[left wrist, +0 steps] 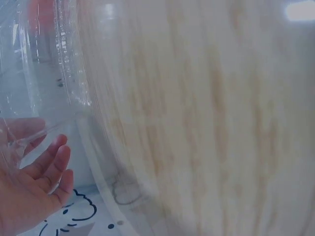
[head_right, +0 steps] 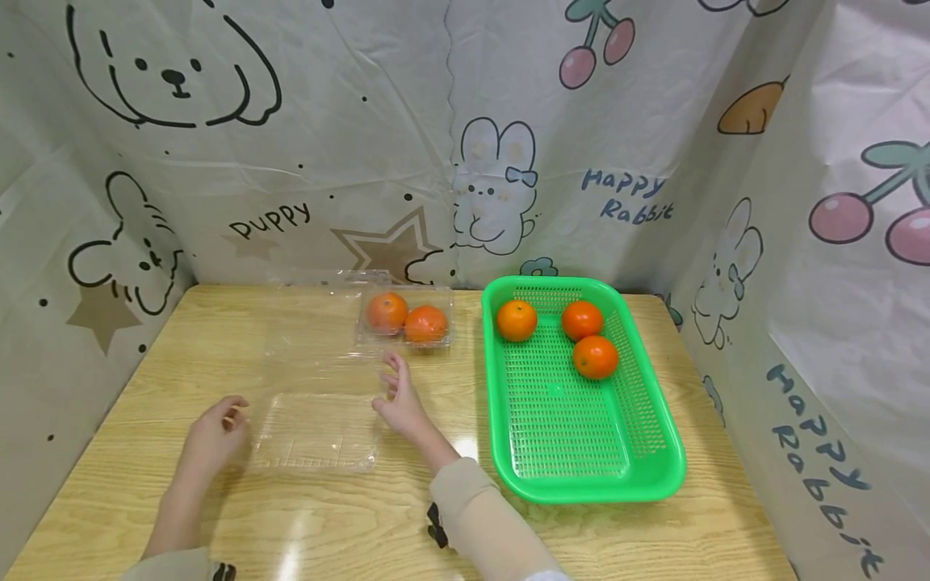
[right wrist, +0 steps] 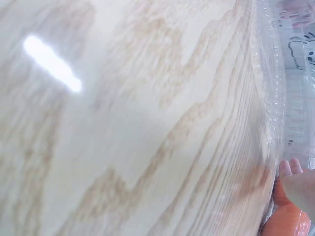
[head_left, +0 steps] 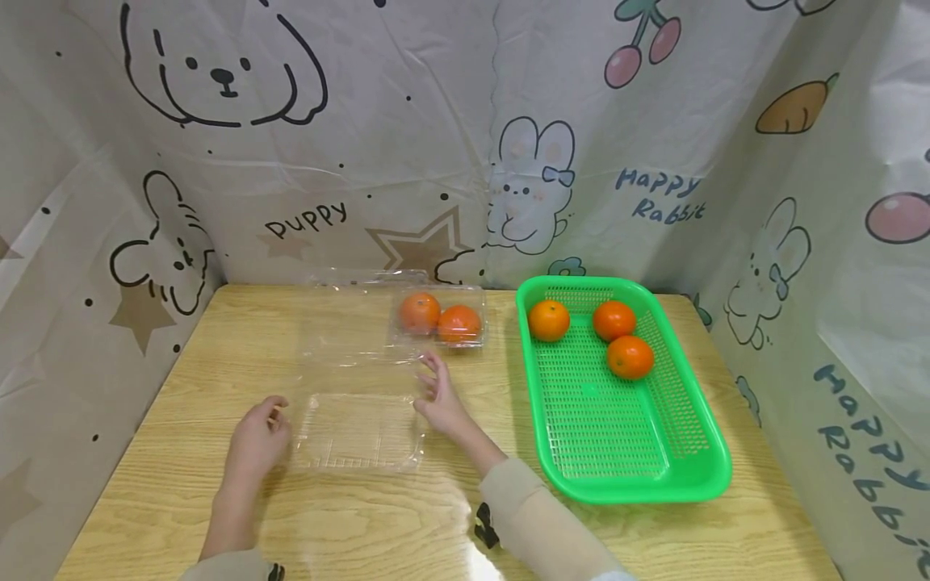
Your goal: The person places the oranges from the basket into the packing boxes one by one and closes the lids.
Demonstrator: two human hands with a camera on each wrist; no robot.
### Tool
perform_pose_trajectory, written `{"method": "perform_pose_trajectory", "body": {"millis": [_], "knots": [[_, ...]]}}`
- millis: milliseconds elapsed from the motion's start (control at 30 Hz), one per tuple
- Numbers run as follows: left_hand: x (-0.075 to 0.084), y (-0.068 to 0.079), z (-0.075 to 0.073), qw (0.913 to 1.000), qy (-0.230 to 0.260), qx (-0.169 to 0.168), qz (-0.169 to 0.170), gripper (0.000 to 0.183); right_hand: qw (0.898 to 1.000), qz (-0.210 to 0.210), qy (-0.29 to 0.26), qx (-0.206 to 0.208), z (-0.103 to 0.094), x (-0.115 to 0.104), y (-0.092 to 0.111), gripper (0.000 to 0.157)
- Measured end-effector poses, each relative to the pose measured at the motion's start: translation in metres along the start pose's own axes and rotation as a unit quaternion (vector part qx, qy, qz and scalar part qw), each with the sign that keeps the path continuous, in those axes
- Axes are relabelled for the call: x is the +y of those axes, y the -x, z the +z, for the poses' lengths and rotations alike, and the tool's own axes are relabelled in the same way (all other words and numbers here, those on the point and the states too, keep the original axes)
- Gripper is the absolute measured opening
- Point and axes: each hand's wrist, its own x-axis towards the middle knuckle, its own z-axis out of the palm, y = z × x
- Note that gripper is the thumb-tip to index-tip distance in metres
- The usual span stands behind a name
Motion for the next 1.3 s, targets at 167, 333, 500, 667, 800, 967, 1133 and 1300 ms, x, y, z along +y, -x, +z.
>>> {"method": "perform_pose_trajectory", "body": {"millis": [167, 333, 500, 667, 800, 967, 1133, 1300], "knots": [[0.003, -0.002, 0.003, 0.9998, 0.009, -0.003, 0.02, 0.031, 0.999, 0.023, 0.01, 0.022, -0.005, -0.004, 0.002, 0.08], [0.007, -0.003, 0.006, 0.9988, 0.024, -0.022, 0.035, 0.031, 0.999, 0.033, 0.013, 0.041, -0.011, 0.001, -0.001, 0.08], [0.01, -0.003, 0.01, 0.9973, 0.032, -0.037, 0.055, 0.034, 0.996, 0.039, 0.026, 0.073, -0.017, 0.016, -0.007, 0.08], [0.011, -0.005, 0.016, 0.9959, 0.035, -0.038, 0.074, 0.034, 0.991, 0.047, 0.067, 0.109, -0.02, 0.022, -0.009, 0.081], [0.012, -0.006, 0.019, 0.9952, 0.031, -0.045, 0.081, 0.034, 0.986, 0.043, 0.095, 0.127, -0.023, 0.019, -0.008, 0.081], [0.015, -0.006, 0.023, 0.9949, 0.017, -0.057, 0.081, 0.034, 0.984, 0.043, 0.108, 0.134, -0.026, 0.018, -0.007, 0.079], [0.018, -0.007, 0.026, 0.9946, -0.022, -0.054, 0.086, 0.035, 0.985, 0.044, 0.1, 0.134, -0.029, 0.018, -0.007, 0.078], [0.021, -0.008, 0.029, 0.9917, -0.064, -0.042, 0.104, 0.037, 0.978, 0.05, 0.132, 0.152, -0.03, 0.017, -0.006, 0.08]]}}
